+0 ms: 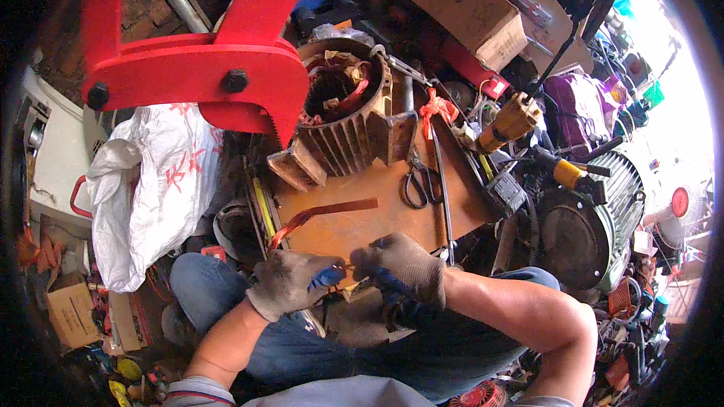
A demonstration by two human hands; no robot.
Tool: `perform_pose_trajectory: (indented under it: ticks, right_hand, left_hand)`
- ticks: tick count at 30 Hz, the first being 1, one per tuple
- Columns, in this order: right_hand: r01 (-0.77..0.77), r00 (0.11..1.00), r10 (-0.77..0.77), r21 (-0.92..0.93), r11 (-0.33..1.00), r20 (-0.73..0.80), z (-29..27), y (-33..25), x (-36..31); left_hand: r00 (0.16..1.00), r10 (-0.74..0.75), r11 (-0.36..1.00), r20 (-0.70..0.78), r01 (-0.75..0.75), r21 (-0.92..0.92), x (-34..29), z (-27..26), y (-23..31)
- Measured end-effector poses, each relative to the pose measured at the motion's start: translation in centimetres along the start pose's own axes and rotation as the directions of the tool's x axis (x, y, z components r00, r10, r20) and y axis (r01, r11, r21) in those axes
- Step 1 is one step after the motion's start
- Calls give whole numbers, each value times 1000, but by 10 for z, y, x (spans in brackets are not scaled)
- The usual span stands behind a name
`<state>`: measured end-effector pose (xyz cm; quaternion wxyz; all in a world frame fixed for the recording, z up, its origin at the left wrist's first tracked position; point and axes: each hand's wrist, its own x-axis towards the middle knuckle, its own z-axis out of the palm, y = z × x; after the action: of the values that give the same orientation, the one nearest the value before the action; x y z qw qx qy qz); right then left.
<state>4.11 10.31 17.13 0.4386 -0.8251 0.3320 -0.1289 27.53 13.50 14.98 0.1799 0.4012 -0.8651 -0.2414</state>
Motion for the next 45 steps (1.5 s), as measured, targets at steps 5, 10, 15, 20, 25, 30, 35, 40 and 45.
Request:
perform_pose_trajectory:
  ticks: [5,10,15,20,25,30,35,40,45]
  right_hand:
    - [40,956,-99,-213,976,-277,-21,11,-15]
    - [390,847,-531,-636,666,-37,-33,17,-14]
    - [-208,968,250,487,849,-23,-2,7,-26]
    - [-271,932,360,716,644,29,5,6,-25]
    - [195,890,-348,-445,874,-293,-28,15,-22]
    - [290,921,-281,-6,957,-269,-19,8,-25]
    - [-436,849,499,763,476,173,-4,-1,-26]
    - [200,857,-393,-487,850,-333,-33,10,-15]
    - [277,894,-326,-193,941,-309,-26,16,-14]
  left_hand:
    - [999,13,898,49,10,-440,-2,-5,-10]
    - [988,-58,756,141,136,-640,-3,-1,-11]
    - [990,62,902,129,-1,-432,1,-3,-4]
    - [997,-72,937,27,77,-342,-2,-4,-5]
    - [993,-32,796,113,93,-598,-6,4,-16]
    - [993,39,768,109,39,-639,1,2,-12]
    - [992,-20,884,121,74,-461,5,-7,-4]
    - [976,-83,725,200,197,-660,5,-6,-9]
    - [1000,-20,777,11,22,-630,7,6,-5]
